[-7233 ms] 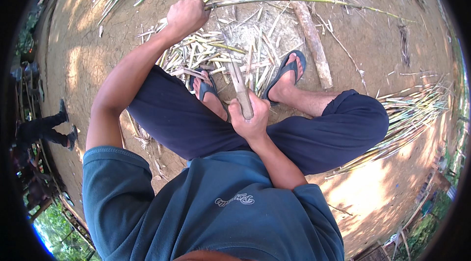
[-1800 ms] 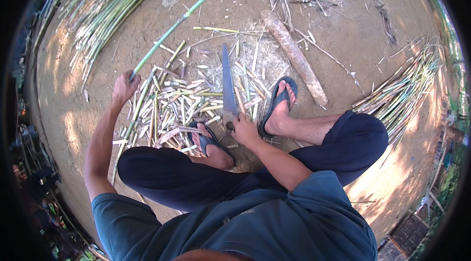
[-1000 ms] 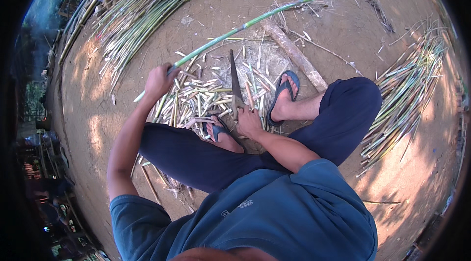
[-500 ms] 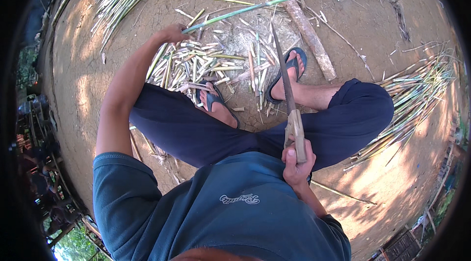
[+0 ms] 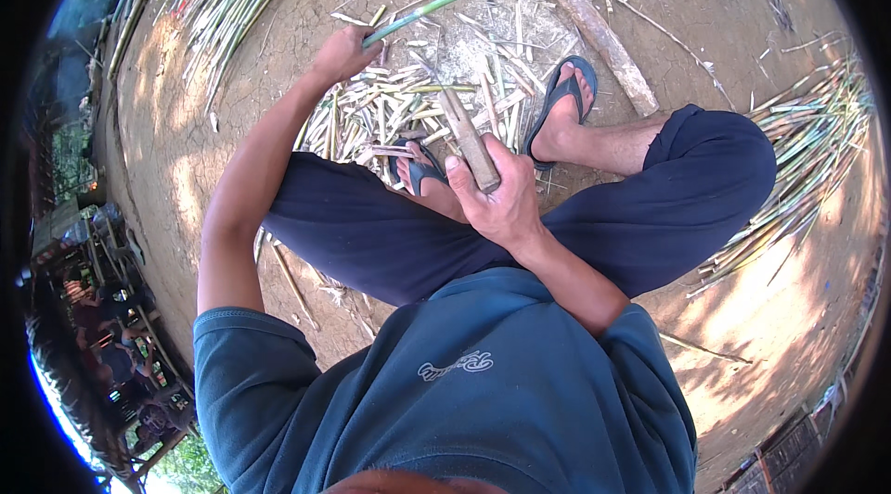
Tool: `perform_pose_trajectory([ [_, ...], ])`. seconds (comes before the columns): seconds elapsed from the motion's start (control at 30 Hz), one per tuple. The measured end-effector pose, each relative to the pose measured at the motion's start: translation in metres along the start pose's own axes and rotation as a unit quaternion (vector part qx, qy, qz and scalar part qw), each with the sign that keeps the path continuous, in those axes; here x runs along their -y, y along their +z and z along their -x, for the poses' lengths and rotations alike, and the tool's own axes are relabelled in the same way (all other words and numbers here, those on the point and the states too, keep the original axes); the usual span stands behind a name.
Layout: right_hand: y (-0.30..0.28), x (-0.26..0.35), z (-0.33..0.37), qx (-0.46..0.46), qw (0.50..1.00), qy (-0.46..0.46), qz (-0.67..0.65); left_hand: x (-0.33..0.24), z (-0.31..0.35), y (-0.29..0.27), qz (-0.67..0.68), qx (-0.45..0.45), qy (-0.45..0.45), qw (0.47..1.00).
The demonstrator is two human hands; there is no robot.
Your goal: The person sits cross-legged on the ground and uses a large knife to chop long sugarcane stalks into smaller pieces. They repeatedly pick up stalks, position them on a wooden block, and strike them with the knife to create a pile of cut segments.
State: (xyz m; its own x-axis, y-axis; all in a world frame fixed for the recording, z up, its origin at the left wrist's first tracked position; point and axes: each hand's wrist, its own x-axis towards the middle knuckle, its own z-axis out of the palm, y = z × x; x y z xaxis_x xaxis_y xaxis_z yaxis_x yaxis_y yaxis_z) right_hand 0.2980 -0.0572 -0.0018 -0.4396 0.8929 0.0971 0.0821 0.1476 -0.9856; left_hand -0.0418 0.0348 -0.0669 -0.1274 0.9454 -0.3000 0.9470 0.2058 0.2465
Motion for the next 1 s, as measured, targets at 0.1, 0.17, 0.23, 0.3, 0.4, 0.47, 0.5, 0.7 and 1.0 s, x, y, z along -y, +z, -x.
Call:
perform_pose_trajectory([
  [0.1, 0.008, -0.009, 0.007, 0.014, 1.0, 0.015, 0.018, -0.009, 0.005, 0.014, -0.046, 0.013, -0.031, 0.998],
  [0.17, 0.007, -0.012, 0.005, 0.019, 0.999, 0.022, 0.033, -0.013, -0.005, 0.015, -0.048, 0.054, -0.055, 0.996],
  [0.23, 0.007, -0.015, 0.006, 0.019, 0.999, 0.029, 0.038, -0.016, -0.007, 0.019, -0.034, 0.087, -0.059, 0.994],
  [0.3, 0.007, -0.019, 0.007, 0.016, 0.999, 0.031, 0.033, -0.012, -0.01, 0.024, -0.023, 0.063, -0.027, 0.997],
  [0.4, 0.005, -0.019, 0.006, 0.02, 0.998, 0.035, 0.046, -0.009, -0.017, 0.028, -0.005, 0.039, 0.012, 0.999],
  [0.47, 0.004, -0.016, 0.006, 0.028, 0.998, 0.041, 0.046, -0.008, -0.021, 0.029, 0.0, 0.038, 0.015, 0.999],
  [0.5, 0.004, -0.015, 0.006, 0.034, 0.997, 0.044, 0.046, -0.007, -0.023, 0.028, -0.001, 0.045, 0.008, 0.999],
  [0.7, 0.004, -0.012, 0.007, 0.04, 0.996, 0.057, 0.056, -0.023, -0.027, 0.018, -0.058, 0.024, -0.103, 0.993],
  [1.0, 0.002, -0.006, 0.005, 0.049, 0.995, 0.074, 0.044, -0.014, -0.03, 0.014, -0.088, -0.016, -0.15, 0.985],
])
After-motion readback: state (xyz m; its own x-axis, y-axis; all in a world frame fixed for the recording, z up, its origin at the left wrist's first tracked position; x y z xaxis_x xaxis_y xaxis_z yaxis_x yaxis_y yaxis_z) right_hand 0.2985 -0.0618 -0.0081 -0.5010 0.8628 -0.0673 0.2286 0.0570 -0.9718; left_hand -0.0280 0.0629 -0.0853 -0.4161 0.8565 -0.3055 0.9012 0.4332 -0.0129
